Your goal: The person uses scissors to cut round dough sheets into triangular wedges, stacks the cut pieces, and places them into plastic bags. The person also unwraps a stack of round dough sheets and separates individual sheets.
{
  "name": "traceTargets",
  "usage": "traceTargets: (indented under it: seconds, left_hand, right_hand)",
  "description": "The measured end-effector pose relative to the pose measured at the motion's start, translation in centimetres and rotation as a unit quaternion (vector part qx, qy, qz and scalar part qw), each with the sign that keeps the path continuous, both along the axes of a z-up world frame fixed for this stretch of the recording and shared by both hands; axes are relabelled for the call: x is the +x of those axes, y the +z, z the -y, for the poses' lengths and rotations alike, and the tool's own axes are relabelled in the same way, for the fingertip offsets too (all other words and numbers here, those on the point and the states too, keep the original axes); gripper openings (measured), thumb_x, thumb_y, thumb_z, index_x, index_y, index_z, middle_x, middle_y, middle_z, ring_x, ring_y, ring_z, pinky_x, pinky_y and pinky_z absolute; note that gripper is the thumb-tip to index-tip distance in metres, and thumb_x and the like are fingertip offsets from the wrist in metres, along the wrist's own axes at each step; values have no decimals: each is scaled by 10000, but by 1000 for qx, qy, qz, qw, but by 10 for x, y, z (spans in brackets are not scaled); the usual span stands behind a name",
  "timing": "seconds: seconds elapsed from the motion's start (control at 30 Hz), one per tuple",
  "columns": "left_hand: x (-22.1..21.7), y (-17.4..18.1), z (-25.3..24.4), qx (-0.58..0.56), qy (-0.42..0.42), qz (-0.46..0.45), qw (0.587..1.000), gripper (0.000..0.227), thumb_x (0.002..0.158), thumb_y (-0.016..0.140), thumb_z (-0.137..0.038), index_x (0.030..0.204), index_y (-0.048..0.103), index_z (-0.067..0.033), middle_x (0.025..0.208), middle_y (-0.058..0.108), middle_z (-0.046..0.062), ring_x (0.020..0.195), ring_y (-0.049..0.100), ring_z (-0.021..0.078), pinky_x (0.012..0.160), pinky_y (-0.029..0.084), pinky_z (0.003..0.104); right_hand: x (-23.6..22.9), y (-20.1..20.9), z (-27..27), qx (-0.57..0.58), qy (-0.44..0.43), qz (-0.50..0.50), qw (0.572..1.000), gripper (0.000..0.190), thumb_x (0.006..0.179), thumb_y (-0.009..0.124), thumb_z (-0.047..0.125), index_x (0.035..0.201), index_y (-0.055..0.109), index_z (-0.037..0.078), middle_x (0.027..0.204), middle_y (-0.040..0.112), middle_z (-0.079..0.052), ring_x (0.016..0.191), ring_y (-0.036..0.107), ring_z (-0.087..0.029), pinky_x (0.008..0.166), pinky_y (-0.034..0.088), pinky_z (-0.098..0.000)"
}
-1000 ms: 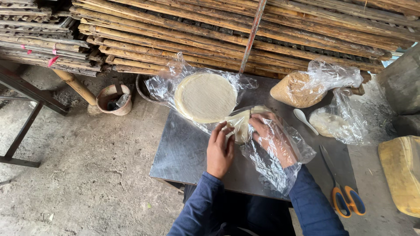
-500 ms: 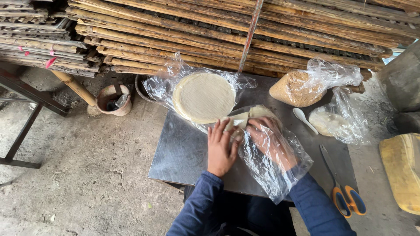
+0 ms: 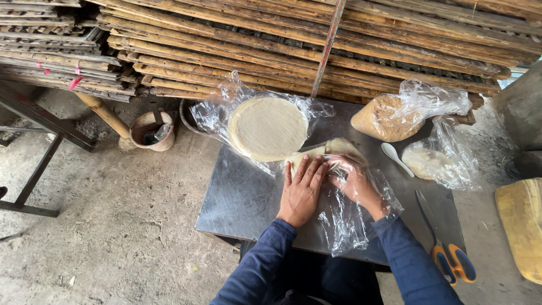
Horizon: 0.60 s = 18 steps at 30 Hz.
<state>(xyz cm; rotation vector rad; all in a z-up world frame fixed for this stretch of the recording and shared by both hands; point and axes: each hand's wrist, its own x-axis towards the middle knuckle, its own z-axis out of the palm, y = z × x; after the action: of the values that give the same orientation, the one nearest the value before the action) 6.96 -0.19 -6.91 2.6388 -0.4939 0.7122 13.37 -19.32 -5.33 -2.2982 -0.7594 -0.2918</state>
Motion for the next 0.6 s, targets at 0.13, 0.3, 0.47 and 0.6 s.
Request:
traceTargets:
  seconds: [0.13,0.3,0.47,0.6]
  left_hand:
    - [0,-3,4,-16,-7,-13,1000,518,1050,464,-265,1558,435,-164,1651,371,23,1548,295,279,1242,149,612]
    - [2,-5,6,17,-2,8,1000,527,1035,451,-230,1557,452,-164,1656,371,17,1537,308,269,1238,136,628]
    - [12,-4,8,43,5,-24,999,508,1034,439,-235,1530,477,-136,1628,386,20,1535,312,248,1245,121,640]
    - [14,-1,3,62,-5,-20,998,484,1013,433,-216,1488,492,-143,1643,389,11,1543,309,236,1234,124,653]
  right_hand:
    - [-7,19,4,-67,41,71,994,663,723,818,69,1347,597,81,1398,588,-127,1359,508,-319,1159,389,-439]
    - [-14,36,-6,-225,2,63,972,728,706,767,71,1398,542,74,1519,484,-106,1450,390,-306,1205,294,-435]
    - [-24,42,1,-145,21,82,986,747,732,705,64,1455,518,81,1552,459,-106,1460,411,-312,1217,314,-430]
    - [-52,45,19,-165,-11,57,985,632,862,690,183,1464,510,114,1528,489,-91,1383,480,-288,1164,377,-406]
